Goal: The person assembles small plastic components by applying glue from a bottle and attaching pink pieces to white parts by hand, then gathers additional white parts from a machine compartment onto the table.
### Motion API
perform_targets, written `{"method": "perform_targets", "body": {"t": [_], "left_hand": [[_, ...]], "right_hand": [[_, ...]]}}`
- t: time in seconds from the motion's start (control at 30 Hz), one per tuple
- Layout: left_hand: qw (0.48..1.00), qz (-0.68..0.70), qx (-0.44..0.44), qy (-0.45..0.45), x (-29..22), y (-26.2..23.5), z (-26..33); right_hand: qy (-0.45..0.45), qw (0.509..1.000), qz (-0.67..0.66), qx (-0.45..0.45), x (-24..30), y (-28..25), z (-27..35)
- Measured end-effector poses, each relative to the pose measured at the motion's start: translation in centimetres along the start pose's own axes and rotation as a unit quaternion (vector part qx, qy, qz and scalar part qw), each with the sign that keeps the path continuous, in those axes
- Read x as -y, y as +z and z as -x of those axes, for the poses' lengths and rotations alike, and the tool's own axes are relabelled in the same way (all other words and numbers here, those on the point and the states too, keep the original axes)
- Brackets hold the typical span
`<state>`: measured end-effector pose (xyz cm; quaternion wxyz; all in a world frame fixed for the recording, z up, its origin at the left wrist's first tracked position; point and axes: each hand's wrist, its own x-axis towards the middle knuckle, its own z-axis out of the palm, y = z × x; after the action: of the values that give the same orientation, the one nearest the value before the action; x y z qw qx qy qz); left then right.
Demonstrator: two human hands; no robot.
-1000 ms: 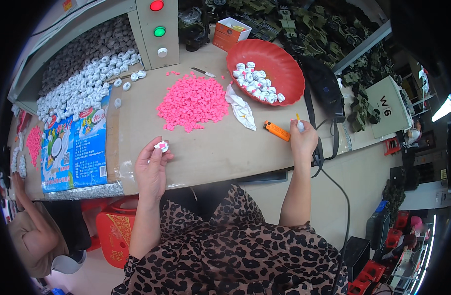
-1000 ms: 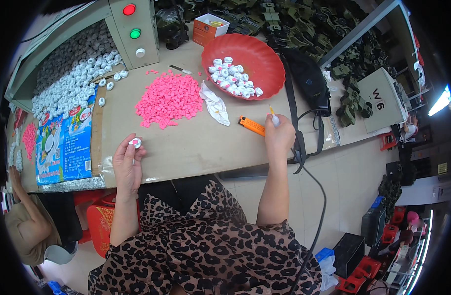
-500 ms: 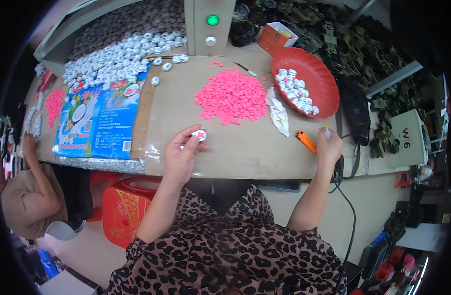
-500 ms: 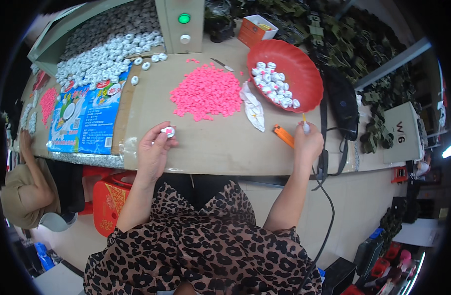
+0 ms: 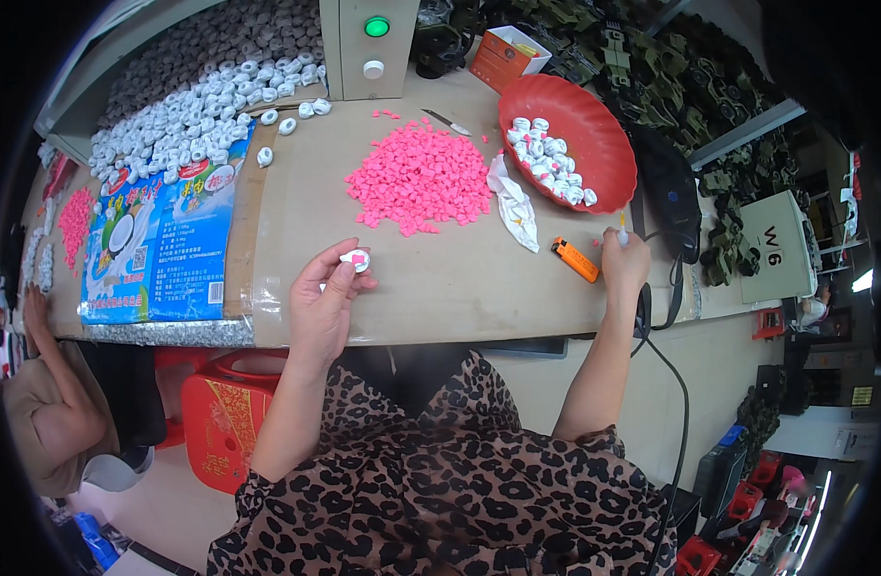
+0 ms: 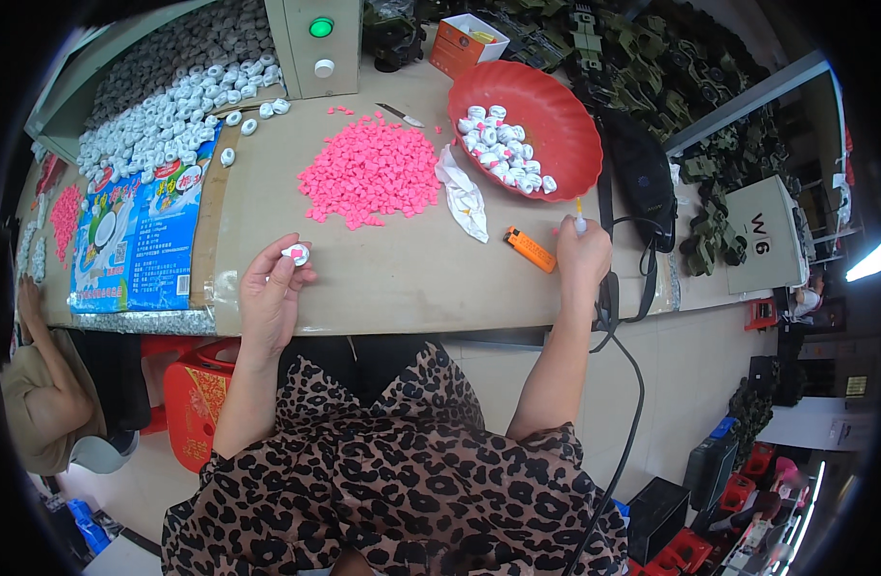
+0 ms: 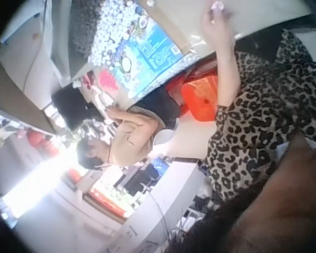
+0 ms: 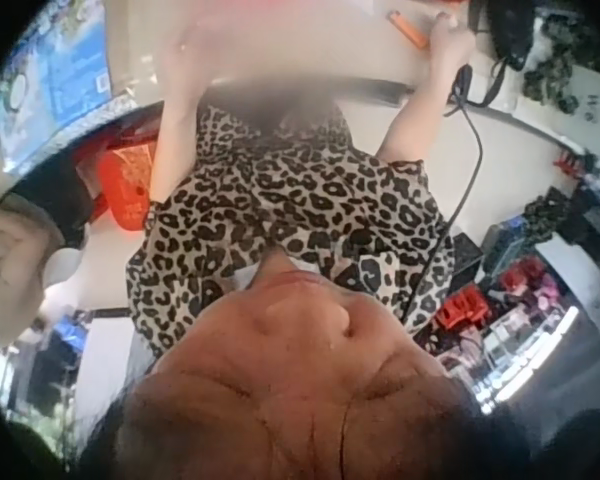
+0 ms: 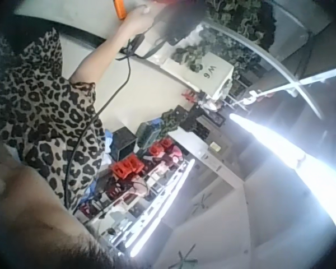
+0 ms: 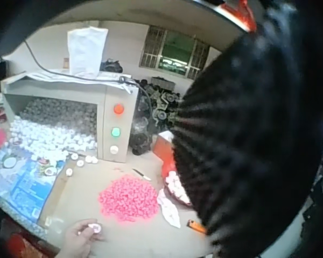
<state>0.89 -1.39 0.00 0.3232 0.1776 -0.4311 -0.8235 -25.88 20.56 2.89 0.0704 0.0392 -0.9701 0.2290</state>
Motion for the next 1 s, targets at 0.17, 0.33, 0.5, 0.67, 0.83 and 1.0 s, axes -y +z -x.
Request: {"method": "perform_targets", "body": {"t": [0.17,0.33,0.5,0.67,0.83,1.0], "left_hand": [[1.000,-0.007,-0.002,0.000,0.1,-0.5,0.1],[1.000,-0.010,0.016,-0.007,0.5,-0.2,-0.2],[0.998,-0.049,0.024,-0.007,0.5,-0.5,0.1],[0.997,-0.061,0.037,-0.006,0.3,-0.2,0.2],[0.994,-0.100,0.053,0.001,0.2,-0.2,0.3],[0.993,-0.105,0.060,0.004,-0.3,0.5,0.6]], "right_hand": [[0.042,0.940,-0.339,-0.007,0.1,-0.3,0.5],[-0.035,0.838,-0.518,0.165,5.4,-0.3,7.2],[-0.057,0.778,-0.511,0.361,10.6,3.9,13.6],[-0.065,0.746,-0.529,0.400,11.7,4.6,14.0],[-0.097,0.728,-0.545,0.406,12.1,4.4,14.6],[-0.111,0.692,-0.552,0.452,12.2,5.0,15.5]]}}
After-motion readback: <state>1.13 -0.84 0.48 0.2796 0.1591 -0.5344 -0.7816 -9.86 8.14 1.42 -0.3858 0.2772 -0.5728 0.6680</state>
